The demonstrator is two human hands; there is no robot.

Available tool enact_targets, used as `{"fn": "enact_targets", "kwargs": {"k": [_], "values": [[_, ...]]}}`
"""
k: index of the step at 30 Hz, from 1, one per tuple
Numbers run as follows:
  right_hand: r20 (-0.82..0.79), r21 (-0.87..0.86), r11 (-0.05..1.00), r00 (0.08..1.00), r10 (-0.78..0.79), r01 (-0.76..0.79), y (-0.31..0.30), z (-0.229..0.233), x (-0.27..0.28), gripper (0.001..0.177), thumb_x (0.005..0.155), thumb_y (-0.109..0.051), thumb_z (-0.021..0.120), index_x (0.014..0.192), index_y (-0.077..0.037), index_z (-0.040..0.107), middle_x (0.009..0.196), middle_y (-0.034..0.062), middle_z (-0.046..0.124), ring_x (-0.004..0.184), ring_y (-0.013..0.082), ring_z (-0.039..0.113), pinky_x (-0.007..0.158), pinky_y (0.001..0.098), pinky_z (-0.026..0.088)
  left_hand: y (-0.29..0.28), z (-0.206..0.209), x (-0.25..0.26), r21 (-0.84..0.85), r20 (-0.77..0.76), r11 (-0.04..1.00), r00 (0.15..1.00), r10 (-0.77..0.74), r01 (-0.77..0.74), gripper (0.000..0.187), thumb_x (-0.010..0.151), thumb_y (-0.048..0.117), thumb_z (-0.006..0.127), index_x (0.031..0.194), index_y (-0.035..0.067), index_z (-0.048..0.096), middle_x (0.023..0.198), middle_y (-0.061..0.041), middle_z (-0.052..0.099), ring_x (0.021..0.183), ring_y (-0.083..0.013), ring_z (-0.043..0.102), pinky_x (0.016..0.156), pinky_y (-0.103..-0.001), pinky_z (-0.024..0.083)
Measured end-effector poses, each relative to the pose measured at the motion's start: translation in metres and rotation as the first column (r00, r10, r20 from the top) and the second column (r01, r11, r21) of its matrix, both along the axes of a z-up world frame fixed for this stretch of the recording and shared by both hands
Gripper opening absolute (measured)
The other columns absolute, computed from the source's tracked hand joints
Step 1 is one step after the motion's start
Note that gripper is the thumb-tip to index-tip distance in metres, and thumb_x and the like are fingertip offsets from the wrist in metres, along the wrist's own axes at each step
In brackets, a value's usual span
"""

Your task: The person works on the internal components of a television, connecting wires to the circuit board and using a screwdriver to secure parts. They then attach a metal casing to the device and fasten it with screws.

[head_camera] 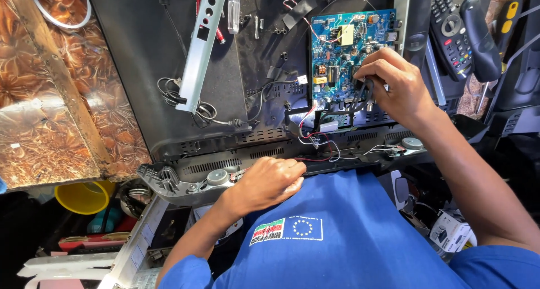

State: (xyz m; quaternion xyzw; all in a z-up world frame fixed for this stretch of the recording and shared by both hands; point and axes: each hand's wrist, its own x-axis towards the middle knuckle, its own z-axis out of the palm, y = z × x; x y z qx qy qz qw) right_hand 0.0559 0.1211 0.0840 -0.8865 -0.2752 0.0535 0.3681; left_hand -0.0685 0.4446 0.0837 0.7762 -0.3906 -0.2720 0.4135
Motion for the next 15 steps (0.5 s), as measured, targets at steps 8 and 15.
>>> {"fn": "enact_targets", "kwargs": {"k": [8,15], "values": [[-0.03,0.005,1.0,0.999,0.025,-0.025,0.006,0.007,0.007,0.022,0.093,0.022,0.065,0.106,0.006,0.074,0.097,0.0202,0.066,0.078,0.0387,0.064,0.07,0.0448,0.054,0.0,-0.003,0.001,-0.018,-0.013,1.0,1.0,-0.011,0.011,0.023,0.102,0.028,0.046,0.106,0.009,0.058,0.079,-0.008,0.062,0.076,-0.0331,0.071,0.064,-0.044,0.056],[-0.041,0.0,1.0,0.999,-0.012,0.012,0.016,0.016,0.009,0.015,0.096,0.016,0.071,0.106,0.006,0.074,0.095,0.0193,0.066,0.074,0.0352,0.063,0.065,0.0421,0.052,0.002,-0.003,0.002,-0.032,-0.037,0.999,0.999,-0.007,0.006,0.022,0.102,0.028,0.046,0.103,0.009,0.057,0.079,-0.008,0.062,0.075,-0.0336,0.07,0.064,-0.044,0.056]]}}
